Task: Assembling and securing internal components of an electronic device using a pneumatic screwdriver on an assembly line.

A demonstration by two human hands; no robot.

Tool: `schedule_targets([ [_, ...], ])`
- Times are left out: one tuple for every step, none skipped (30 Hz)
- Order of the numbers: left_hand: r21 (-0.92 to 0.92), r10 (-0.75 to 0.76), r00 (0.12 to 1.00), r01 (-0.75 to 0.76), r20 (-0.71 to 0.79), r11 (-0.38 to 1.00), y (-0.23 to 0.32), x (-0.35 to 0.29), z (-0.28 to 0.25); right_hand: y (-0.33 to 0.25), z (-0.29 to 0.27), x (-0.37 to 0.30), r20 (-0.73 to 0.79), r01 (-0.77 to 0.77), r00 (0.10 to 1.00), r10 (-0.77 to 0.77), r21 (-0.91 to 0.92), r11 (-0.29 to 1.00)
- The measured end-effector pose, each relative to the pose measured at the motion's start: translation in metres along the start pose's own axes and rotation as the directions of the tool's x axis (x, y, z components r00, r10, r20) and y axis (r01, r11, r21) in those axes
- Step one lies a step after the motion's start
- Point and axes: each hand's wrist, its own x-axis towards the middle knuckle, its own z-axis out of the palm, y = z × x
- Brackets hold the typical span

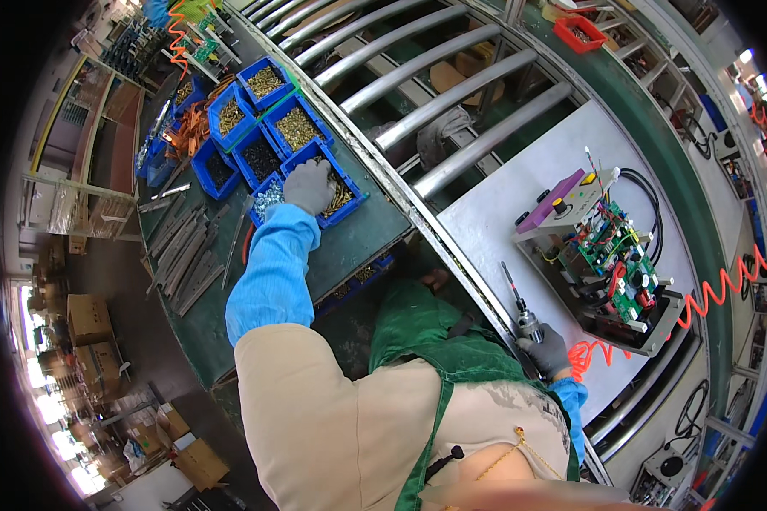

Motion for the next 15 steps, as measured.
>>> schedule_targets([
  [0.009, -0.041, 0.999, 0.041, 0.027, 0.999, -0.001, 0.007, 0.000, -0.001, 0.000, -0.002, 0.003, -0.005, 1.000, 0.005, 0.014, 1.000],
  [0.010, -0.041, 0.999, 0.041, 0.025, 0.999, -0.001, 0.009, 0.002, 0.002, 0.001, -0.001, 0.002, -0.004, 1.000, 0.004, 0.015, 1.000],
  [0.008, -0.082, 0.997, 0.082, 0.014, 0.997, -0.001, 0.011, 0.004, 0.006, 0.003, 0.000, -0.006, 0.016, 1.000, -0.016, 0.014, 1.000],
  [0.006, -0.122, 0.993, 0.122, 0.002, 0.993, 0.000, 0.012, 0.007, 0.009, 0.004, 0.001, -0.014, 0.035, 0.999, -0.035, 0.014, 0.999],
  [0.008, -0.118, 0.993, 0.118, 0.001, 0.993, -0.002, 0.012, 0.011, 0.006, 0.004, -0.001, -0.015, 0.033, 0.999, -0.033, 0.018, 0.999],
  [-0.074, -0.113, 0.993, 0.110, -0.038, 0.991, -0.006, 0.011, 0.015, 0.002, 0.003, -0.004, -0.012, 0.016, 1.000, -0.016, -0.006, 1.000],
  [-0.155, -0.109, 0.991, 0.096, -0.078, 0.983, -0.010, 0.011, 0.018, -0.001, 0.001, -0.006, -0.010, -0.002, 1.000, 0.002, -0.029, 1.000],
  [-0.151, -0.091, 0.993, 0.079, -0.078, 0.985, -0.010, 0.010, 0.017, -0.001, 0.001, -0.008, -0.018, -0.014, 1.000, 0.014, -0.018, 1.000],
  [-0.202, -0.141, 0.982, 0.114, -0.128, 0.973, -0.009, 0.007, 0.016, 0.000, 0.001, -0.011, 0.010, -0.019, 1.000, 0.018, 0.114, 0.993],
  [-0.255, -0.191, 0.966, 0.143, -0.174, 0.956, -0.009, 0.008, 0.014, 0.004, 0.002, -0.015, 0.035, -0.027, 0.999, 0.019, 0.246, 0.969],
  [-0.267, -0.211, 0.956, 0.152, -0.206, 0.952, -0.014, 0.012, 0.020, 0.022, 0.009, -0.012, 0.081, -0.015, 0.997, -0.015, 0.361, 0.932],
  [-0.266, -0.179, 0.963, 0.122, -0.203, 0.956, -0.013, 0.013, 0.020, 0.015, 0.004, -0.024, 0.067, -0.033, 0.998, 0.008, 0.376, 0.926],
  [-0.257, -0.194, 0.917, 0.106, -0.347, 0.961, -0.010, 0.009, 0.022, 0.006, -0.003, -0.034, 0.158, -0.090, 0.987, -0.001, 0.569, 0.817],
  [-0.250, -0.201, 0.850, 0.085, -0.487, 0.965, -0.006, 0.004, 0.020, 0.002, -0.008, -0.042, 0.234, -0.152, 0.972, -0.036, 0.733, 0.663],
  [-0.345, -0.209, 0.825, 0.018, -0.525, 0.938, -0.001, 0.001, 0.018, 0.005, -0.010, -0.046, 0.234, -0.121, 0.964, -0.127, 0.812, 0.571],
])
